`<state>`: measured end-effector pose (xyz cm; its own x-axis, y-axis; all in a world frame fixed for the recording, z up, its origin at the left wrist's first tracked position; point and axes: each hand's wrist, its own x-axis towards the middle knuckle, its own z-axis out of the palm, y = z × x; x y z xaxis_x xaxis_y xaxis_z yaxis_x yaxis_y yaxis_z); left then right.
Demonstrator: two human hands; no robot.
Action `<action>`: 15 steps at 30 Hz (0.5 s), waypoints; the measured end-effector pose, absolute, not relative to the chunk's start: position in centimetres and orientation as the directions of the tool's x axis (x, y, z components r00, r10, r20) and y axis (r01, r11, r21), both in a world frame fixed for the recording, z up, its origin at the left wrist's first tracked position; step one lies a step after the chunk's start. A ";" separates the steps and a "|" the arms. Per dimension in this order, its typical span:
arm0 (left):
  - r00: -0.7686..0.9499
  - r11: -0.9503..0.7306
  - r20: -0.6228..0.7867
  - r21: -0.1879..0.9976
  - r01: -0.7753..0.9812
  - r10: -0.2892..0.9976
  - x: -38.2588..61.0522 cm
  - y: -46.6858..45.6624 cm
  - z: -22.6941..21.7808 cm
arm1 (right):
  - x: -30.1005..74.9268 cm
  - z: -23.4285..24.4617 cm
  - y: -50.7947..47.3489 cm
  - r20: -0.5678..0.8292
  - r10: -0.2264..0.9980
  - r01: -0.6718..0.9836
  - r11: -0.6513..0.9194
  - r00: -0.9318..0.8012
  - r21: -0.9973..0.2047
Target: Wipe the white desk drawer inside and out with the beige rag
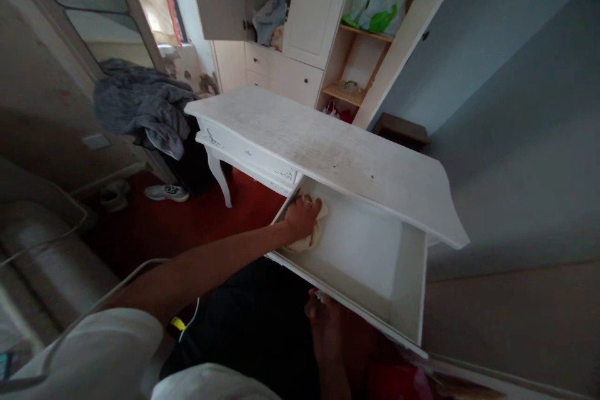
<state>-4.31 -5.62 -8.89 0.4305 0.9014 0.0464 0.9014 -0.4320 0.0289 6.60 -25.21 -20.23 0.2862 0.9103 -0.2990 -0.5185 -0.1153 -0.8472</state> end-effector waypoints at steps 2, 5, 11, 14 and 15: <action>0.424 -0.431 0.092 0.067 0.900 0.901 -4.0 -4.6 -9.5 | 6.5 -19.9 -25.3 -0.333 0.899 -0.564 -0.125 0.284 -0.816; 0.421 -0.439 0.156 0.113 0.891 0.894 -3.2 -2.9 -9.9 | 6.3 -19.1 -25.4 -0.357 0.894 -0.615 -0.125 0.271 -0.779; 0.298 -0.327 0.151 0.233 0.916 0.943 -1.1 0.0 -9.2 | 6.2 -17.8 -25.2 -0.424 0.871 -0.659 -0.168 0.250 -0.733; 0.294 -0.321 0.133 0.290 0.902 0.946 -0.5 1.1 -8.8 | 6.4 -17.9 -25.2 -0.442 0.863 -0.654 -0.189 0.245 -0.732; 0.293 -0.318 0.125 0.306 0.897 0.948 -0.4 1.4 -8.7 | 6.4 -18.0 -25.1 -0.441 0.863 -0.653 -0.189 0.246 -0.733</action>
<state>-0.40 1.42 -8.69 0.2933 0.9477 0.1254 0.8973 -0.3182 0.3060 6.45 -25.13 -17.99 0.2465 0.8628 -0.4414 -0.6533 -0.1885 -0.7333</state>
